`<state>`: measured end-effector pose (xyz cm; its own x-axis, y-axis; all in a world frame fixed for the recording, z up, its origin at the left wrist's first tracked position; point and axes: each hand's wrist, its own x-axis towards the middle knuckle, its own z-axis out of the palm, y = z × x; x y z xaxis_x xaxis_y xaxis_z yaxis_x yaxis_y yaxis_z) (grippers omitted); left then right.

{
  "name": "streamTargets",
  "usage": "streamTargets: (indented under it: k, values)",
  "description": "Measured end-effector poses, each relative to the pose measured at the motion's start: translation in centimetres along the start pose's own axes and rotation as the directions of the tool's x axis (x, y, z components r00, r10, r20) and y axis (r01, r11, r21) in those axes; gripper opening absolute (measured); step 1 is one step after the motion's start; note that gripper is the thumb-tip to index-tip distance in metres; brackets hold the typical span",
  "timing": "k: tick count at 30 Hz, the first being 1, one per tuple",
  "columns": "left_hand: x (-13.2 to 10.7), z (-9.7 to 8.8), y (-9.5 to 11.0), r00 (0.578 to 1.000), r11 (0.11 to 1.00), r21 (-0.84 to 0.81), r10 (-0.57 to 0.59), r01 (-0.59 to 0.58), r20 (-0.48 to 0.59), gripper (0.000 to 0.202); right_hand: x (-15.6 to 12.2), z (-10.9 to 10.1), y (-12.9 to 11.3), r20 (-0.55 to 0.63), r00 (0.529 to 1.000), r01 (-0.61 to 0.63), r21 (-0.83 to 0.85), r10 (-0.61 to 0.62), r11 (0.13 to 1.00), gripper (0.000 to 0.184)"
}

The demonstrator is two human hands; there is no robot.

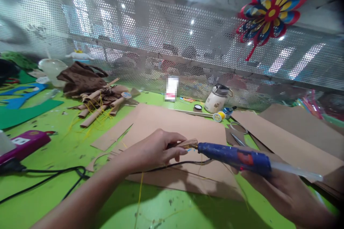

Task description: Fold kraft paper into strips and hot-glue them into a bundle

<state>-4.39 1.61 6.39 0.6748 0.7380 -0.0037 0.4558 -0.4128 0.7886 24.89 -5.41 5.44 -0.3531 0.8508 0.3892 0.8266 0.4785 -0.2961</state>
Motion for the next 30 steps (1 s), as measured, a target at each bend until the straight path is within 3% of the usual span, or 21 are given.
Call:
streamTargets:
  k: [10,19,26,30]
  values:
    - [0.0,0.1,0.3,1.0,1.0,-0.006,0.007,-0.007,-0.004,0.029,1.1,0.1,-1.9,-0.009,0.997,0.073,0.011,-0.073,0.997,0.035]
    - [0.2,0.0,-0.1,1.0,1.0,0.011,-0.013,0.013,-0.012,0.031,0.3,-0.1,-0.8,-0.091,0.995,0.037,-0.035,-0.04,0.999,0.037]
    - [0.2,0.0,-0.2,0.999,0.999,0.0,-0.043,0.043,-0.006,0.033,0.3,-0.4,-0.9,-0.082,0.996,0.025,-0.003,-0.025,1.0,0.033]
    - [0.3,0.0,-0.4,0.998,0.998,-0.014,-0.06,0.06,0.001,0.035,-0.1,-0.5,0.4,-0.089,0.996,0.025,-0.071,-0.031,0.997,0.035]
